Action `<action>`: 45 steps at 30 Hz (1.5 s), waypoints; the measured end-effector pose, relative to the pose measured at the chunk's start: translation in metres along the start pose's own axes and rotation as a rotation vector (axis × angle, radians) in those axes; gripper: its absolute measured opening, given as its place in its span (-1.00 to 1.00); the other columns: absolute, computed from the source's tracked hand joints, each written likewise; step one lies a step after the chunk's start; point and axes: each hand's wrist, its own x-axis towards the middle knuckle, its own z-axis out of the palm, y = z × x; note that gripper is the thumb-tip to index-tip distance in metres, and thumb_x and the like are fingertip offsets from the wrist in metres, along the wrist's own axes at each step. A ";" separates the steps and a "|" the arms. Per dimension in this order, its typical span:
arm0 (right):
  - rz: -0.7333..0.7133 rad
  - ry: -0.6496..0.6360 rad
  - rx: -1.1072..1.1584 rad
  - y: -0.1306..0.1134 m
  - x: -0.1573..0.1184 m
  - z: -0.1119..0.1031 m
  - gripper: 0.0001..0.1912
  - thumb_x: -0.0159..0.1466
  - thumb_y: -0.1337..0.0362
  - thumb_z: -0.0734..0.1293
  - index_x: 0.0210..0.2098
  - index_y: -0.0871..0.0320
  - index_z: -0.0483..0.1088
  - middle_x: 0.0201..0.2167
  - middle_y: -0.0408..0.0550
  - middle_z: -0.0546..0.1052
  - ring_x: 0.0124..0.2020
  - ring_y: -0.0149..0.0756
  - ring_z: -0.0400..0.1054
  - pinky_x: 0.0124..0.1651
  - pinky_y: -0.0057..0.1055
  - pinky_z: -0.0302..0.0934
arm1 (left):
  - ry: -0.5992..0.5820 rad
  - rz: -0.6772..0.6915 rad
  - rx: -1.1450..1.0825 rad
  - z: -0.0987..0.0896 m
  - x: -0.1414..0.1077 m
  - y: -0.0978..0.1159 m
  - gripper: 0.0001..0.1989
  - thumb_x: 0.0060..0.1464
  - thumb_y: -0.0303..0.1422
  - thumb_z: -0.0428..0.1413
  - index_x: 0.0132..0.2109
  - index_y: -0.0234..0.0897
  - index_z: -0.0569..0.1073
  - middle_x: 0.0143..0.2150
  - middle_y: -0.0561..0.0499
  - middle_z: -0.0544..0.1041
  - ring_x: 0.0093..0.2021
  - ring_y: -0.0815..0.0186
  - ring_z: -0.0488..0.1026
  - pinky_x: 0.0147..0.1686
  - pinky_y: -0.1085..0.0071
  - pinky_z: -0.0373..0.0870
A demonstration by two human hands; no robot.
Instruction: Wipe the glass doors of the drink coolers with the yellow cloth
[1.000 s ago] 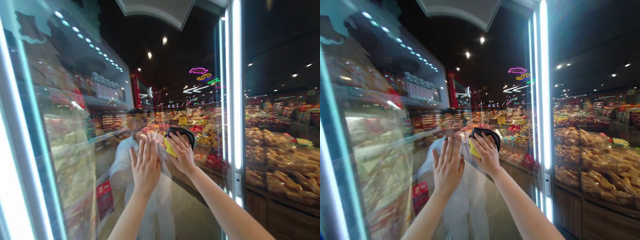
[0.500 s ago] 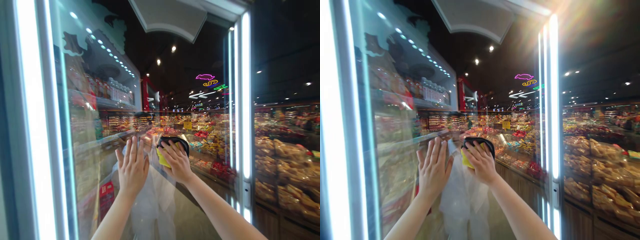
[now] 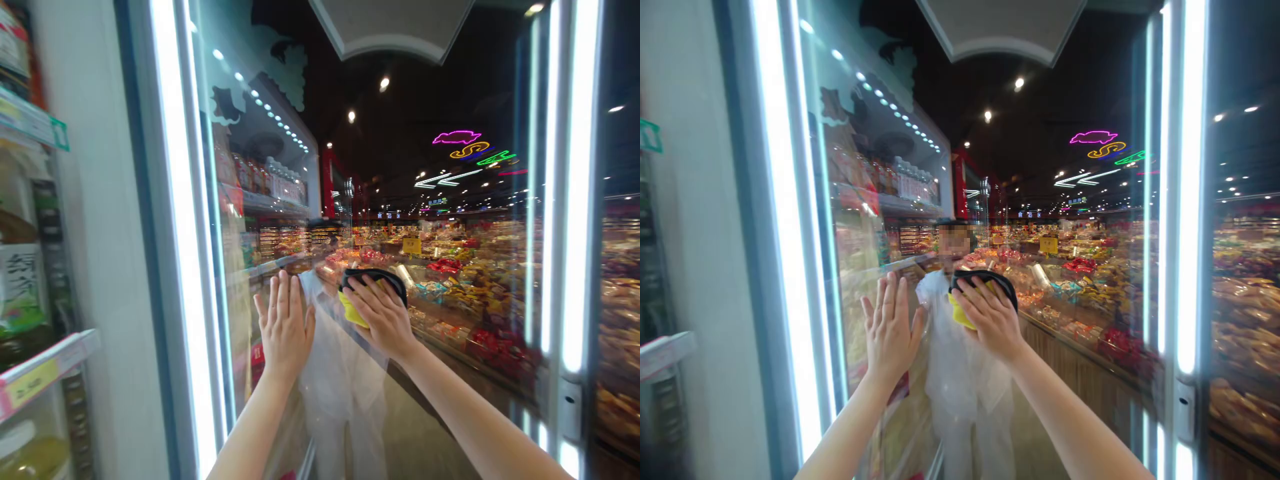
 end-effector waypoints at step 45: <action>-0.171 0.029 0.203 -0.124 0.130 0.062 -0.56 0.46 0.33 0.20 0.30 0.04 0.30 0.30 -0.08 0.43 0.37 -0.13 0.19 0.47 0.02 -0.08 | -0.067 -0.116 0.171 -0.050 -0.062 -0.082 -0.28 0.35 -0.46 -0.09 0.52 -0.32 -0.23 0.49 -0.28 0.11 0.51 0.06 -0.02 0.41 0.02 0.16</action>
